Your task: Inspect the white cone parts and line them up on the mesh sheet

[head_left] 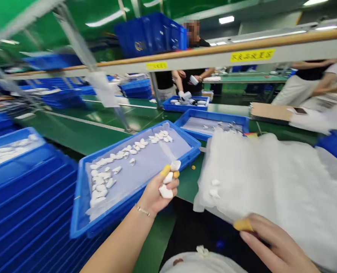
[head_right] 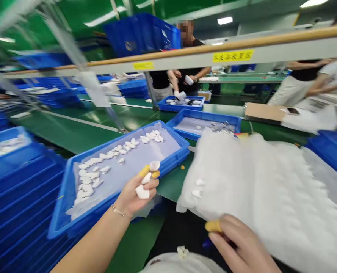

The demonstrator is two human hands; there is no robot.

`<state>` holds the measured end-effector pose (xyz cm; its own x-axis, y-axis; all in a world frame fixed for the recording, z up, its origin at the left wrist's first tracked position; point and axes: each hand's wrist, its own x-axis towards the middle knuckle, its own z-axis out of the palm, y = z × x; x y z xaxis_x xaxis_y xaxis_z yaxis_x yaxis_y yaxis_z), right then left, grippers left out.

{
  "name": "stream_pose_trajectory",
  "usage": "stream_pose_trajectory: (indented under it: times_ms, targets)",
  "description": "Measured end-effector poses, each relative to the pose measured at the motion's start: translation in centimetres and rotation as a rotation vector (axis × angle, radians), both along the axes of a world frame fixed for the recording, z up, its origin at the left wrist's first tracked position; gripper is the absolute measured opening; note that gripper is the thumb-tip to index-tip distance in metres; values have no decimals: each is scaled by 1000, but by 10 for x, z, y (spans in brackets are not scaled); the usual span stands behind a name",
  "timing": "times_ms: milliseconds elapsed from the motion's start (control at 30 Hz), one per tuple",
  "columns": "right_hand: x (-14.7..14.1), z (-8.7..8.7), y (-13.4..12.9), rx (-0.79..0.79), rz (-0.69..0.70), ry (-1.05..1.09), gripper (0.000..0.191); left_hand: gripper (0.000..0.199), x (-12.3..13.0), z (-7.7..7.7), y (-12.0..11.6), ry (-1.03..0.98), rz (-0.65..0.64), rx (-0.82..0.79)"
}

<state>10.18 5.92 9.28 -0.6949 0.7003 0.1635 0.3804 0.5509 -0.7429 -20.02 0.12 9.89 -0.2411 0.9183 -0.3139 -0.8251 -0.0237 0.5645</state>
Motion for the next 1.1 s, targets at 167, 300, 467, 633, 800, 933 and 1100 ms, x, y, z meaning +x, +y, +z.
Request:
stream_pose_trajectory:
  times_ms: [167,300,467,633,800,933,1100]
  targets:
    - [-22,-7,-4,-174,19,28,9,19,72,-30,-10,83,-408,-41]
    - [-25,-18,-3,-165,-64,89,13,22,100,-46,-11,119,-538,-104]
    - [-19,-23,-3,-140,-97,113,14,24,109,-53,-12,98,-628,-191]
    - [-21,-28,-4,-176,-62,74,20,27,109,-54,-13,41,-629,-260]
    - [-17,-28,1,-377,-162,203,20,40,106,-65,-14,-123,-610,-387]
    - [-10,-29,3,-638,-146,280,29,39,105,-70,-19,-129,-700,-341]
    - [-5,-33,0,-760,-102,294,36,36,108,-61,-19,313,-752,-199]
